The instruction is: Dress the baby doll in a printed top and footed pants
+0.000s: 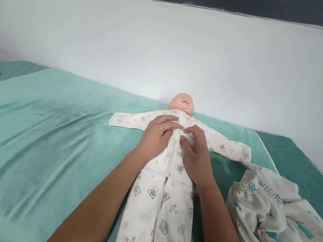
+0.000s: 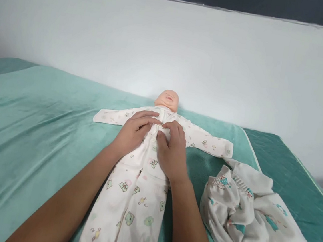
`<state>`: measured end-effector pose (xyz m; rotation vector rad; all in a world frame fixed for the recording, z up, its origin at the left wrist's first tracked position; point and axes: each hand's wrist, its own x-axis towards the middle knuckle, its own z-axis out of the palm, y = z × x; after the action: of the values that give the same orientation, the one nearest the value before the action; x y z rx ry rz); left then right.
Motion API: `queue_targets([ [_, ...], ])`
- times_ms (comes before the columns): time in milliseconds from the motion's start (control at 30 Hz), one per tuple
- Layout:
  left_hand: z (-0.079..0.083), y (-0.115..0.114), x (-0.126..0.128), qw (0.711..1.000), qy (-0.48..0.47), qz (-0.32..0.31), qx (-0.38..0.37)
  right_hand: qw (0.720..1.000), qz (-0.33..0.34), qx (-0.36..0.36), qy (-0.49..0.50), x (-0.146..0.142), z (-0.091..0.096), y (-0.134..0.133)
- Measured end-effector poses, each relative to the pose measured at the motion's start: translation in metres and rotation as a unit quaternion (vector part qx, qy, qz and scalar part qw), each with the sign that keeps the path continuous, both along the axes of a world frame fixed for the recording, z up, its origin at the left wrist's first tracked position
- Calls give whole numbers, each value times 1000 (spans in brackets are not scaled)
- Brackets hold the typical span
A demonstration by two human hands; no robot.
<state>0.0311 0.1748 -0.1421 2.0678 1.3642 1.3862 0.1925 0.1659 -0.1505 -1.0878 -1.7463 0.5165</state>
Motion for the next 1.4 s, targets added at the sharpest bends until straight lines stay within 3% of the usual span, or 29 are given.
queue_targets([
  [433, -1, 1, -1, 1000, -3, -3, 10, 1000, 28, -7, 4, 2, -1, 2],
  [767, 0, 1, -1, 999, -32, -13, 5, 995, -32, -27, 88, -5, 0, -1],
  [1033, 13, -8, -8, 994, -21, -84, -69, 986, -58, -51, 146, -5, 0, 0],
  [1200, 20, -12, -15, 984, 20, -142, -106, 972, -34, -59, 227, -4, -3, 2],
  [1400, 21, -13, -17, 980, -8, -154, -127, 991, 13, -46, 125, -1, 2, -1],
])
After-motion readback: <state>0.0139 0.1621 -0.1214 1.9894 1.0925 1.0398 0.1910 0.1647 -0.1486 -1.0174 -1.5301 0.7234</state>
